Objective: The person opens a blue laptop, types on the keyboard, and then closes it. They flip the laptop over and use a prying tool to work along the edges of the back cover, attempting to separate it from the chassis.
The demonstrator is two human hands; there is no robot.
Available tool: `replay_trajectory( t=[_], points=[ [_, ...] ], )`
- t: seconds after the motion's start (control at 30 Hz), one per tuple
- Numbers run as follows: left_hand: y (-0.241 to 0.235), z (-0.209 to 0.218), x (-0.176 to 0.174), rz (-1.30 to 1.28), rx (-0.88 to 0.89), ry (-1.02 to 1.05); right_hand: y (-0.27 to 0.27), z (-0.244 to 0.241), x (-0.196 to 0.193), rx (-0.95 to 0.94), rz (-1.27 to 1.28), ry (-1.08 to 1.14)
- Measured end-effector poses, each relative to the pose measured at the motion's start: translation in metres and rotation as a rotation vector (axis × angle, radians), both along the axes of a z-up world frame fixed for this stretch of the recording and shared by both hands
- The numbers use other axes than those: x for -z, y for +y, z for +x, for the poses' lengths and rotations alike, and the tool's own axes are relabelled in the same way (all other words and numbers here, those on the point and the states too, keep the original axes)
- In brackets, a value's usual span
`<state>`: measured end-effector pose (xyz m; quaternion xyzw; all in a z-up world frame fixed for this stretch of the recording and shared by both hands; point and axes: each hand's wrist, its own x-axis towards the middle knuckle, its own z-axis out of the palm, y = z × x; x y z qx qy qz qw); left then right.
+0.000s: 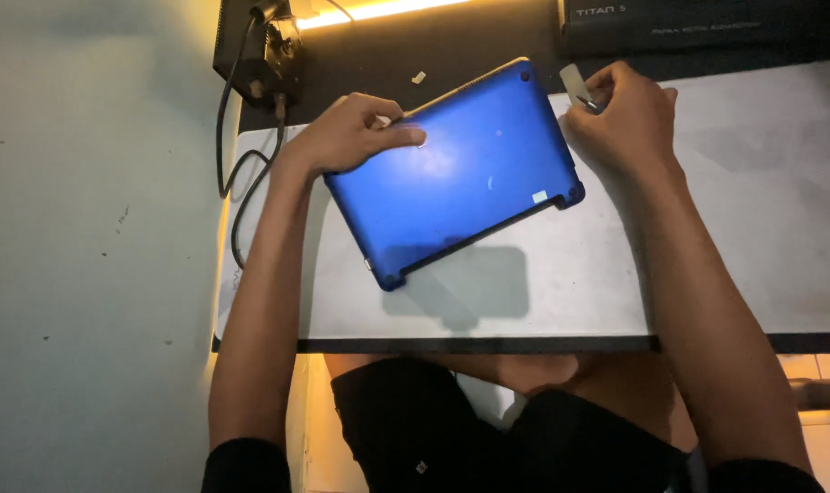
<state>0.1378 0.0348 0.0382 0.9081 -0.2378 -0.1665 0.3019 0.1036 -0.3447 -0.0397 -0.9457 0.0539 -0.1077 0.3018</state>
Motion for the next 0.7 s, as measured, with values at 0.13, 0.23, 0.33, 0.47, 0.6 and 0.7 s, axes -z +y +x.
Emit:
replay_trajectory(
  t=[0.13,0.23,0.33,0.47,0.6,0.7],
  points=[
    [-0.014,0.009,0.017,0.128,-0.057,0.004,0.000,0.002,0.000,0.028,0.041,0.060],
    [-0.027,0.011,0.041,0.177,-0.041,-0.077,-0.009,0.012,0.020,-0.066,-0.103,-0.076],
    [-0.035,0.008,0.069,0.172,-0.053,-0.217,-0.017,0.014,0.030,-0.079,-0.201,-0.264],
    [-0.031,0.006,0.095,0.102,-0.009,-0.539,-0.003,0.000,0.011,-0.005,0.005,-0.355],
    [-0.035,0.000,0.096,0.073,-0.057,-0.516,-0.030,0.022,0.042,-0.027,0.227,-0.278],
    [-0.037,-0.003,0.105,0.118,-0.058,-0.608,-0.037,0.020,0.044,-0.113,0.152,-0.329]
  ],
)
